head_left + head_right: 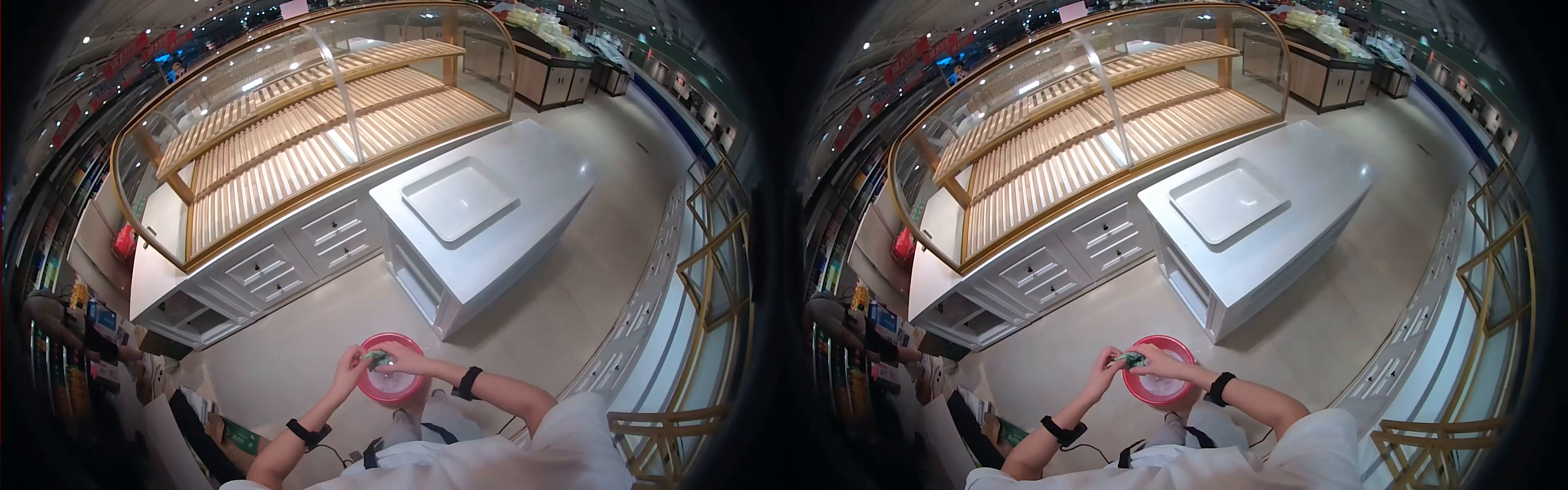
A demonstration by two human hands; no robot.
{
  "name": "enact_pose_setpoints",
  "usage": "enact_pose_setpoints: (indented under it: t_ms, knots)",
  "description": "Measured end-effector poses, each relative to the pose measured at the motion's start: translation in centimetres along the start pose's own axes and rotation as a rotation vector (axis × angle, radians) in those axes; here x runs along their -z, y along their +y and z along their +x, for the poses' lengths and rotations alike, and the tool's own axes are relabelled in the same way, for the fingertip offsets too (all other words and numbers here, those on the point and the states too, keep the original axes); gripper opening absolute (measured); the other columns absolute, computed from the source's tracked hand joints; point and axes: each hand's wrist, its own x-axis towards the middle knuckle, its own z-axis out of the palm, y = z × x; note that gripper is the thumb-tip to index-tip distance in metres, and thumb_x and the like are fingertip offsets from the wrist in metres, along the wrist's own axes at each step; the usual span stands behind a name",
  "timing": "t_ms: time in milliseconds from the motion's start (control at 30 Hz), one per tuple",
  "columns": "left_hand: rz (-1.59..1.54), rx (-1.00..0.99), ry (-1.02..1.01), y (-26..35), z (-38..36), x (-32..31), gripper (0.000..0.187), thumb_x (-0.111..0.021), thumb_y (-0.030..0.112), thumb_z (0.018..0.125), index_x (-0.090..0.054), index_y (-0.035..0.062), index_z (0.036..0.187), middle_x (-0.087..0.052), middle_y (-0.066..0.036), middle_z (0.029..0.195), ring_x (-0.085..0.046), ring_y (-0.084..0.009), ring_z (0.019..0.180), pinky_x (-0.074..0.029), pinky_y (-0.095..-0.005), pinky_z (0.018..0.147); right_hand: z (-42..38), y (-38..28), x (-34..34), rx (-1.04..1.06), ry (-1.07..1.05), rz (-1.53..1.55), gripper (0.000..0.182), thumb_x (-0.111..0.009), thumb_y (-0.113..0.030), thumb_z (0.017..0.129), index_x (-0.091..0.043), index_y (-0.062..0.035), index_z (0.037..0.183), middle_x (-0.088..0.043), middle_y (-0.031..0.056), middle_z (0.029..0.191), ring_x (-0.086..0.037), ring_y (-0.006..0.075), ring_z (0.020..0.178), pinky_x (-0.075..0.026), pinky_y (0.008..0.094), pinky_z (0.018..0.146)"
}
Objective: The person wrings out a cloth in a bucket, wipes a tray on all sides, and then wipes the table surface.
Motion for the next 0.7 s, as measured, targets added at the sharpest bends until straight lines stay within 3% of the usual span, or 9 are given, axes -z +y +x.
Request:
enact_pose_setpoints:
  t_ms: [33, 133, 267, 367, 500, 533, 600, 667, 700]
  knots:
    - [0.029, 0.001, -0.002, 2.6, 0.3, -0.6, 0.012, -0.059, 0.011, 0.084, -0.05, 0.0054, 0.089, -0.05, -0.001, 0.082, -0.049, -0.0075, 0.079, -0.042, -0.0231, 0.064, -0.3, -2.1, 1.3, -0.043, -0.031, -0.082, 0.046, -0.064, -0.027, 0.079, -0.051, -0.0037, 0.117, -0.052, 0.0136, 0.116, -0.048, 0.0275, 0.11, -0.036, 0.0362, 0.096]
    - [0.164, -0.112, -0.034, 6.2, 1.9, -2.8, 0.014, -0.06, 0.011, 0.083, -0.049, 0.0045, 0.089, -0.047, 0.0, 0.076, -0.046, -0.0067, 0.07, -0.039, -0.0235, 0.059, -1.1, -1.2, 3.3, -0.03, 0.001, -0.1, 0.044, -0.064, -0.026, 0.078, -0.053, -0.0038, 0.114, -0.051, 0.0151, 0.117, -0.048, 0.0287, 0.11, -0.037, 0.0363, 0.095]
    - [0.255, -0.155, -0.059, 7.9, 4.6, -5.8, 0.014, -0.058, 0.009, 0.081, -0.051, 0.0012, 0.09, -0.053, -0.008, 0.08, -0.053, -0.0178, 0.07, -0.044, -0.0289, 0.061, -2.5, -0.8, 8.6, -0.216, 0.025, -0.034, 0.033, -0.061, -0.019, 0.08, -0.056, -0.0079, 0.11, -0.061, 0.0124, 0.099, -0.058, 0.0282, 0.091, -0.046, 0.0332, 0.081]
    - [0.243, -0.172, 0.034, 9.2, 6.9, -9.2, 0.014, -0.059, 0.009, 0.081, -0.051, 0.0006, 0.088, -0.052, -0.008, 0.076, -0.052, -0.0164, 0.069, -0.043, -0.0293, 0.06, -4.8, 3.7, 13.4, -0.334, 0.067, -0.052, 0.03, -0.059, -0.019, 0.082, -0.056, -0.0099, 0.111, -0.064, 0.0091, 0.092, -0.06, 0.0236, 0.083, -0.047, 0.0314, 0.075]
    - [0.239, -0.104, 0.018, 12.6, 9.9, -15.2, 0.015, -0.059, 0.012, 0.083, -0.052, 0.0012, 0.091, -0.052, -0.007, 0.074, -0.05, -0.0101, 0.064, -0.042, -0.0272, 0.055, -7.9, 0.6, 22.0, -0.307, 0.073, 0.151, 0.042, -0.061, -0.026, 0.083, -0.05, -0.0133, 0.122, -0.06, 0.0051, 0.106, -0.058, 0.018, 0.094, -0.046, 0.032, 0.08]
    - [0.217, -0.154, 0.001, 13.6, 11.1, -17.3, 0.015, -0.058, 0.013, 0.084, -0.052, 0.0014, 0.092, -0.052, -0.007, 0.073, -0.051, -0.0102, 0.063, -0.043, -0.0274, 0.056, -8.3, 0.5, 23.4, -0.095, 0.109, 0.048, 0.05, -0.064, -0.028, 0.081, -0.046, -0.0122, 0.125, -0.058, 0.0071, 0.111, -0.056, 0.0187, 0.1, -0.044, 0.0337, 0.085]
    - [0.178, -0.246, -0.033, 14.2, 12.7, -21.9, 0.016, -0.057, 0.014, 0.085, -0.052, 0.0019, 0.094, -0.054, -0.008, 0.071, -0.053, -0.0103, 0.062, -0.043, -0.0276, 0.056, -9.0, 0.5, 26.4, 0.056, 0.107, 0.026, 0.05, -0.065, -0.029, 0.08, -0.048, -0.0088, 0.123, -0.057, 0.0104, 0.112, -0.054, 0.0203, 0.103, -0.043, 0.0339, 0.088]
    - [0.288, -0.148, -0.086, 15.5, 14.5, -25.4, 0.014, -0.054, 0.012, 0.088, -0.05, 0.0014, 0.095, -0.06, -0.011, 0.078, -0.06, -0.0155, 0.071, -0.046, -0.0291, 0.061, -9.8, 3.8, 28.5, -0.079, 0.086, 0.028, 0.044, -0.066, -0.029, 0.08, -0.053, -0.0053, 0.114, -0.059, 0.0108, 0.105, -0.056, 0.0192, 0.098, -0.044, 0.0323, 0.084]
    - [0.352, -0.243, -0.019, 15.2, 15.7, -26.8, 0.015, -0.054, 0.012, 0.088, -0.049, 0.0006, 0.097, -0.059, -0.014, 0.077, -0.059, -0.0187, 0.069, -0.046, -0.0305, 0.061, -9.8, 6.3, 29.7, -0.176, -0.04, 0.129, 0.036, -0.065, -0.028, 0.08, -0.057, -0.0014, 0.104, -0.062, 0.0108, 0.098, -0.058, 0.0169, 0.092, -0.045, 0.031, 0.081]
